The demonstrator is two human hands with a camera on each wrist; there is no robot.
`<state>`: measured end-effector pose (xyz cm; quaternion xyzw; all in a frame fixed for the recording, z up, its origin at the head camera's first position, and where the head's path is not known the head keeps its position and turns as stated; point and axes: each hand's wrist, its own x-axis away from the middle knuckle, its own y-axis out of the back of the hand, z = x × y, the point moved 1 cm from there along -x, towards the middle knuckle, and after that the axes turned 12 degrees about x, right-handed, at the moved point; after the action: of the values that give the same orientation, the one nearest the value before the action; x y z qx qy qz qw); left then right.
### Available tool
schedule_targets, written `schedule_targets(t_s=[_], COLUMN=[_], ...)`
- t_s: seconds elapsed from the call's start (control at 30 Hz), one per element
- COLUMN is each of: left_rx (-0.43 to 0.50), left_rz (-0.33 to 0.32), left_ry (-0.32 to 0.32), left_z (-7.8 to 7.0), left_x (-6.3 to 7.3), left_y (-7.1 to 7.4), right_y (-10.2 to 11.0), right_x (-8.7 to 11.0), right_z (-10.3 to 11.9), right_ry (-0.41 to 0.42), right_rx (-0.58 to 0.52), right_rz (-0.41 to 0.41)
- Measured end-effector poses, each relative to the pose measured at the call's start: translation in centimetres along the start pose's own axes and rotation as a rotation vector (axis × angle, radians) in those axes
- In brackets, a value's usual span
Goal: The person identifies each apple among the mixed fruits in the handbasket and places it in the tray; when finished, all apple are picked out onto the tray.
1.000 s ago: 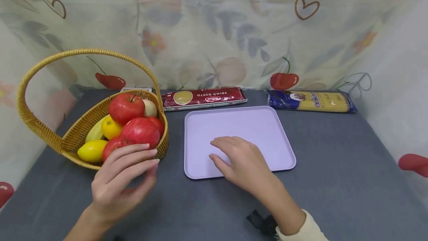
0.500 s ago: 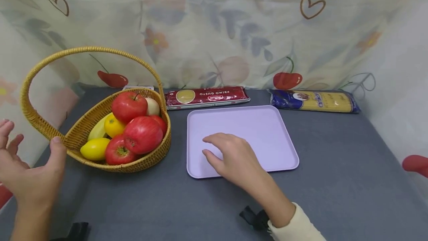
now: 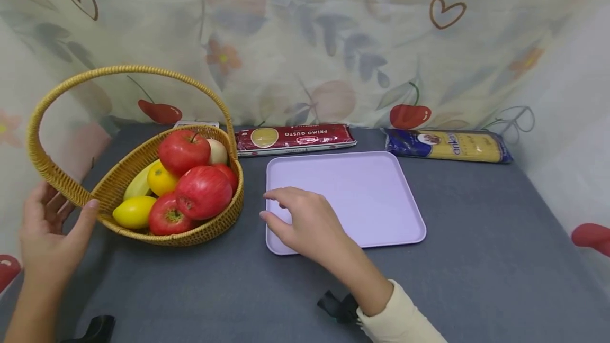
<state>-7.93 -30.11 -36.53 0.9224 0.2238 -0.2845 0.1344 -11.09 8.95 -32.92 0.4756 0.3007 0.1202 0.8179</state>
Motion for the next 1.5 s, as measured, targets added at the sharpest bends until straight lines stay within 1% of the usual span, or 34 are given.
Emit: schedule_targets(t_s=[0.1,0.17,0.23,0.33,0.4,0.57,0.63,0.73,0.83,0.93,1.0,1.07,1.13,1.27,1.33,1.4,1.5], left_rx=[-0.016,-0.024,-0.046,-0.095,-0.107,-0.073,-0.059,-0.065,-0.069,-0.052,-0.044,-0.034,-0.025,-0.029,-0.034,-0.045,-0.053], left_rz=[0.021,0.028,0.033,0.052,0.069,0.109,0.129,0.156,0.169,0.159,0.15,0.143,0.143,0.143,0.141,0.144,0.138], left_ry=[-0.027,-0.019,0.015,0.088,0.117,0.174,0.211,0.258,0.275,0.269,0.261,0.249,0.237,0.222,0.226,0.237,0.238], left_z=[0.7,1.0,1.2,1.4,1.5,1.5,1.5,1.6,1.8,2.0,2.1,2.3,2.4,2.5,2.4,2.4,2.3], left_x=[0.2,0.3,0.5,0.7,0.7,0.5,0.5,0.5,0.5,0.6,0.6,0.8,0.9,0.9,0.8,0.9,0.8], left_y=[0.1,0.2,0.4,0.5,0.5,0.5,0.6,0.7,0.8,0.8,0.8,0.8,0.8,0.8,0.9,0.9,0.8], right_y=[-0.3,-0.5,-0.7,-1.2,-1.6,-2.5,-2.9,-3.5,-4.1,-4.7,-4.9,-5.0,-4.8,-4.7,-4.7,-4.9,-5.2], right_x=[-0.5,-0.8,-1.2,-1.8,-2.3,-3.6,-4.2,-4.8,-5.2,-5.4,-5.4,-5.2,-4.8,-4.0,-3.9,-3.9,-4.0], right_z=[0.4,0.6,0.9,1.3,1.6,2.3,2.7,3.2,3.5,3.8,3.9,3.9,4.0,4.3,4.6,4.8,5.1], right_ry=[-0.013,-0.016,-0.014,-0.016,-0.027,-0.085,-0.108,-0.137,-0.165,-0.17,-0.141,-0.078,0.013,0.206,0.277,0.317,0.344], right_rx=[-0.034,-0.057,-0.08,-0.122,-0.157,-0.268,-0.313,-0.365,-0.41,-0.451,-0.451,-0.42,-0.339,-0.12,-0.052,-0.032,-0.096], right_rz=[0.019,0.03,0.038,0.048,0.056,0.092,0.125,0.175,0.202,0.21,0.194,0.149,0.061,-0.132,-0.193,-0.231,-0.272])
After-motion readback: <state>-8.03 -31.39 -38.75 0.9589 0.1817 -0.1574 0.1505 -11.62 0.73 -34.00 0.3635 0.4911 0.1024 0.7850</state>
